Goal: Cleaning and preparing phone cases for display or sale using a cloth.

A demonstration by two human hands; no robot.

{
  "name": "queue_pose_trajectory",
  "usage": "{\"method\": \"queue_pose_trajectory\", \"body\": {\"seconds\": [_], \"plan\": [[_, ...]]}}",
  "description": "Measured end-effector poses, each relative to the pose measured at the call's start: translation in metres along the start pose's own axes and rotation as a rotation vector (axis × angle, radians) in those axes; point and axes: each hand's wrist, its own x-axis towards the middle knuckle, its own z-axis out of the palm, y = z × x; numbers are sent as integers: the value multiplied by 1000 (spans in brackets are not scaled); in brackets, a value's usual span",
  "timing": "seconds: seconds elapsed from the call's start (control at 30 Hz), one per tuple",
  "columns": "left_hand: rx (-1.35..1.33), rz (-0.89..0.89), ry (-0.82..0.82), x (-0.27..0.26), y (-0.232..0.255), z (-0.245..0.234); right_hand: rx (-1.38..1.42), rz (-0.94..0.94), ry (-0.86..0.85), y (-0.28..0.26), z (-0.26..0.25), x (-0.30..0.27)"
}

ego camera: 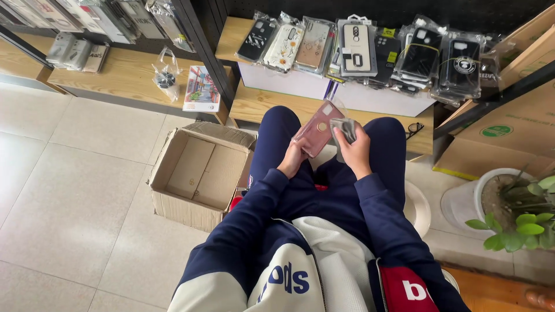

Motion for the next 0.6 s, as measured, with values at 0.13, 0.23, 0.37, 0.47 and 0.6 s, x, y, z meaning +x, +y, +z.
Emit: {"method": "queue_pose_trajectory", "body": {"seconds": [0.13, 0.23, 0.37, 0.47, 0.6], "plan": [[0, -15, -1, 26, -27, -17, 2, -9, -3, -4, -1, 5], [35, -9, -11, 34, -43, -21, -44, 0, 95, 6, -4, 5], [51, 7, -14, 30, -36, -18, -8, 1, 27, 11, 0, 1], [42, 4, -19, 32, -35, -19, -42, -21, 22, 9, 0, 2], [75, 14, -40, 48, -58, -29, -92, -28, 139, 20, -3, 3]]}}
